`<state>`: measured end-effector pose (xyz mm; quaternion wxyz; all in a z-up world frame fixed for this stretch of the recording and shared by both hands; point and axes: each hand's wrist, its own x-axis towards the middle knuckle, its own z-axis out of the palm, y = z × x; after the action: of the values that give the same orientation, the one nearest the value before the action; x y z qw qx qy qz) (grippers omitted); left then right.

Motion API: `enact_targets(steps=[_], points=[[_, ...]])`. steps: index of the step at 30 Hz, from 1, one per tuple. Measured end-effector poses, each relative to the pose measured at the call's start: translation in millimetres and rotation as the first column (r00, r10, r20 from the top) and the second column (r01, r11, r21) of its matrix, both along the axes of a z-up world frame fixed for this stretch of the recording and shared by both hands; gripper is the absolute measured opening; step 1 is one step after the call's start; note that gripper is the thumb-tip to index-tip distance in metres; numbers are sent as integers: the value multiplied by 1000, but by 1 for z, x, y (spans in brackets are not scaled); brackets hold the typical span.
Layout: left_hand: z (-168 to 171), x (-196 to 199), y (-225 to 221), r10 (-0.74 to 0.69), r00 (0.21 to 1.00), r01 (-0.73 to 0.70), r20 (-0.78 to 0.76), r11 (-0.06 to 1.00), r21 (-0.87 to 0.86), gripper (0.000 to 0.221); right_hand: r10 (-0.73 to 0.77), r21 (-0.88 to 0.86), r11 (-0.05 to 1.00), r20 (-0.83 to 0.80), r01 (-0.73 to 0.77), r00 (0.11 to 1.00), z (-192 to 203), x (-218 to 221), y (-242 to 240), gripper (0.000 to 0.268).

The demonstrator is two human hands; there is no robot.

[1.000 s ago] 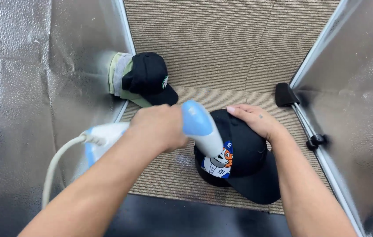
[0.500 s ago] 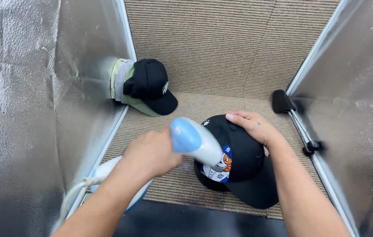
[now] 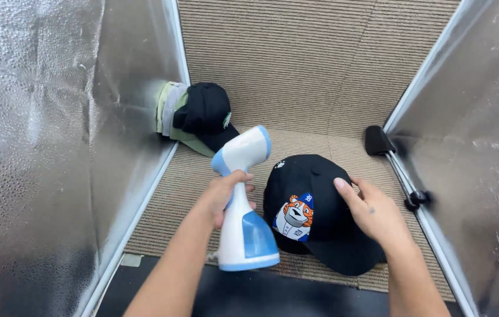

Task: Brushing a baseball cap with a wooden brush to remove lint and then using a handheld steamer to reshape and remove wrinkles.

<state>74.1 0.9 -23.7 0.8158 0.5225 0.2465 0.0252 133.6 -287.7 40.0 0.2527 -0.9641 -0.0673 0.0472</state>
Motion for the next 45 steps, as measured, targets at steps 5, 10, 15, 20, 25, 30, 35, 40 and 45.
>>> enact_targets(steps=[5, 10, 15, 20, 25, 30, 35, 40, 45], points=[[-17, -1, -24, -5, 998, 16, 68, 987, -158, 77, 36, 65, 997, -44, -33, 998, 10, -4, 1, 82], [-7, -60, -46, 1, 1000, 7, 26, 947, -321, 56, 58, 168, 985, -114, -38, 992, 21, 15, 16, 73], [18, -92, -54, 129, 989, -137, -73, 984, -118, 51, 158, 383, 920, -157, -87, 975, 37, 7, 32, 67], [12, -94, -53, 102, 993, -108, -60, 988, -110, 54, 227, 450, 883, -156, -136, 961, 20, 26, 39, 59], [14, -110, -34, 62, 996, -72, 59, 976, 205, 19, 313, 564, 806, -145, -182, 939, 13, 53, 38, 48], [102, -141, -21, 87, 906, 331, -414, 465, 821, 69, 187, 70, 981, -151, -178, 971, 50, 26, 58, 62], [113, -119, -19, -62, 901, 430, -429, 3, 903, 68, 259, 107, 963, -112, -247, 959, 37, 15, 61, 71], [138, -92, -31, -149, 884, 410, -442, -203, 889, 57, 340, 151, 930, -10, -335, 940, 26, 39, 49, 63], [141, -78, -39, -225, 845, 434, -486, -242, 868, 65, 311, 241, 927, -69, -287, 948, 20, 45, 47, 54]])
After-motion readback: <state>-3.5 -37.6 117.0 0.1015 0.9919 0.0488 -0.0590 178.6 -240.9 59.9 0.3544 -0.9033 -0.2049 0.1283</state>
